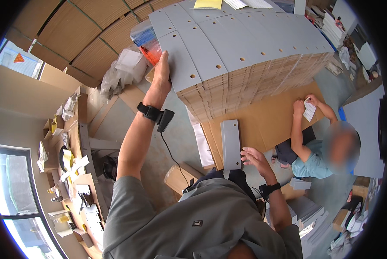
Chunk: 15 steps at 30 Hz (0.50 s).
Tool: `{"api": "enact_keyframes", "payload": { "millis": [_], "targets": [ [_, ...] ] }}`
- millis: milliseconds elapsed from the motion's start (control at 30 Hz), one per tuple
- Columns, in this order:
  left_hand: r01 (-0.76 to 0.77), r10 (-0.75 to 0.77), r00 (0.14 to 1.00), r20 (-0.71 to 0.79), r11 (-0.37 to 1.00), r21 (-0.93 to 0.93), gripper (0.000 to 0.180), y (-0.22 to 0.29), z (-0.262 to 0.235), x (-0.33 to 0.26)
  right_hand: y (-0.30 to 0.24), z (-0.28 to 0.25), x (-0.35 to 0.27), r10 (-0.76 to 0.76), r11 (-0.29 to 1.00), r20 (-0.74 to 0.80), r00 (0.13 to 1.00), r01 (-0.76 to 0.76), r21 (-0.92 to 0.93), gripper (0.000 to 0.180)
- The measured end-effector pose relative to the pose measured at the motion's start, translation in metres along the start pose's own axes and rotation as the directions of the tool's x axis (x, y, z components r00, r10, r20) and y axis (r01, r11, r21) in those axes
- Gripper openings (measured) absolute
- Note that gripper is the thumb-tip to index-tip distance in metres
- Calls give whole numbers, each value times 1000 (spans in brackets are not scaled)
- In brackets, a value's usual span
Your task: Cleaning and inspecting small furniture panels using a cloth and an abrasive block in a manufacturing setting.
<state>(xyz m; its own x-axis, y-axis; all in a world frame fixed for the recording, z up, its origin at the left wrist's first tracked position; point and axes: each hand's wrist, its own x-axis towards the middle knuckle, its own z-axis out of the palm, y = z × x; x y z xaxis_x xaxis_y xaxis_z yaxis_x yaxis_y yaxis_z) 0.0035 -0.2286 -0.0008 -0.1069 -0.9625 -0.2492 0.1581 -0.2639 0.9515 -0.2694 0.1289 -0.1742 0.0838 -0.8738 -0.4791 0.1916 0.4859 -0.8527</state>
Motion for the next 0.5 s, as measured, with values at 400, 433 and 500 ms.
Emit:
{"api": "enact_keyframes", "payload": {
  "millis": [400, 433, 500],
  "targets": [
    [-523, 524, 851, -3, 849, 76, 81, -70, 12, -59, 16, 0, 9, 4, 999, -18, 1000, -5, -39, 46],
    [-516, 516, 857, 1, 856, 38, 80, -69, 13, -60, 19, 2, 9, 12, 999, -23, 1000, -12, -30, 46],
    [-555, 554, 832, 39, 832, 18, 79, -77, 8, -60, 24, 4, 10, 17, 1000, -33, 999, -17, -16, 46]
  ]
}}
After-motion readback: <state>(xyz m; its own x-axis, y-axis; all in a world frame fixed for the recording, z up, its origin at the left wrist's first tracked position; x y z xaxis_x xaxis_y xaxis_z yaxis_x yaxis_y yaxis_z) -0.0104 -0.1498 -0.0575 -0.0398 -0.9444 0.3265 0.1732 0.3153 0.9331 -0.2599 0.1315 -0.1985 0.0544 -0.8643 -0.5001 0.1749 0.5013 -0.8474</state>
